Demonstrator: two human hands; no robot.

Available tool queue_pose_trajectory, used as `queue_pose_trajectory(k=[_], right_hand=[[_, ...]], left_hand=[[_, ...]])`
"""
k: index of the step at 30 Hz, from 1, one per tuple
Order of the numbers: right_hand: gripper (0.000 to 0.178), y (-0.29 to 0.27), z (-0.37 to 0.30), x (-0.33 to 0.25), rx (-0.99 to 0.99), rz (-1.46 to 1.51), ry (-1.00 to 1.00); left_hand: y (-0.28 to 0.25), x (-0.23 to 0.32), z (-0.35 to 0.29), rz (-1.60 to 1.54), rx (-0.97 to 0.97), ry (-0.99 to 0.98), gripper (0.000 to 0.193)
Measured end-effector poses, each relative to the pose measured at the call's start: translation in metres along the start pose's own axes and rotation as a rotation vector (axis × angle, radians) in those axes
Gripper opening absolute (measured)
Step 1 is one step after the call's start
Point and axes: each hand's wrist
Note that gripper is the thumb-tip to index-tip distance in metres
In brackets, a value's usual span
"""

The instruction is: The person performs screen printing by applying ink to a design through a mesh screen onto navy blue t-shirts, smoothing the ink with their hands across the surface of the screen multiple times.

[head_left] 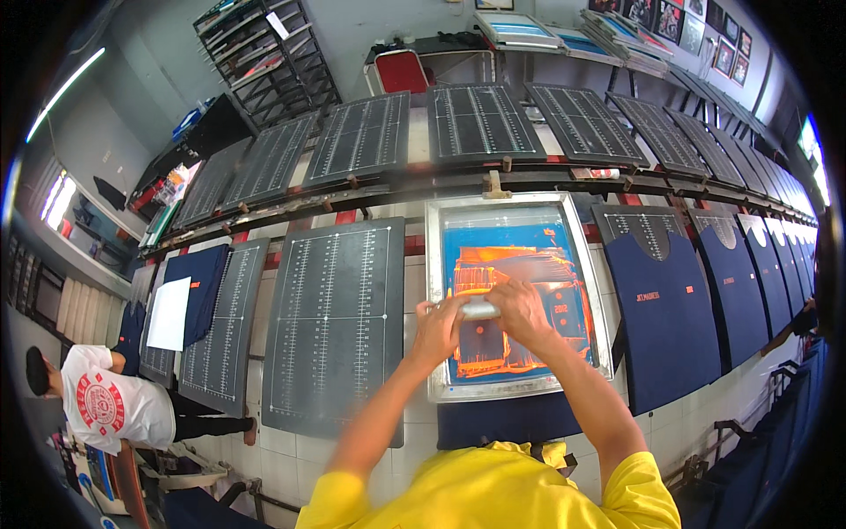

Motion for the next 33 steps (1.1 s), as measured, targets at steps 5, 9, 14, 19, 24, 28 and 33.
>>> queue_pose_trajectory(k=[5, 9, 14, 19, 24, 28, 33], right_hand=[[0.020, -0.004, -0.061, -0.064, -0.032, -0.067, -0.013], [0.030, -0.003, -0.099, -0.097, -0.103, -0.056, -0.031], [0.059, 0.004, -0.130, -0.105, -0.287, 0.070, -0.028], [0.064, -0.007, -0.129, -0.104, -0.224, 0.196, -0.031], [0.043, -0.057, -0.140, -0.065, 0.180, 0.344, 0.244], [0.045, -0.067, -0.199, 0.002, 0.410, 0.121, 0.583], [0.041, -0.071, -0.250, 0.042, 0.511, 0.387, 0.854]], left_hand=[[0.001, 0.019, -0.087, 0.040, -0.022, -0.011, 0.035], [0.009, 0.025, -0.136, 0.063, -0.093, -0.040, 0.038], [0.030, 0.020, -0.168, 0.068, -0.082, -0.064, 0.034], [0.035, 0.014, -0.178, 0.089, -0.068, -0.088, 0.035], [0.028, 0.000, -0.159, -0.003, 0.114, -0.203, 0.043], [0.029, -0.022, -0.137, -0.332, 0.191, -0.544, 0.044], [0.049, -0.065, -0.115, -0.362, 0.177, -0.735, 0.043]])
Point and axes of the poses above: each hand's wrist, its own z-axis towards the middle knuckle, its own y-axis out of the palm, x = y × z, and after that the axes turned 15 degrees about -y, right-handed
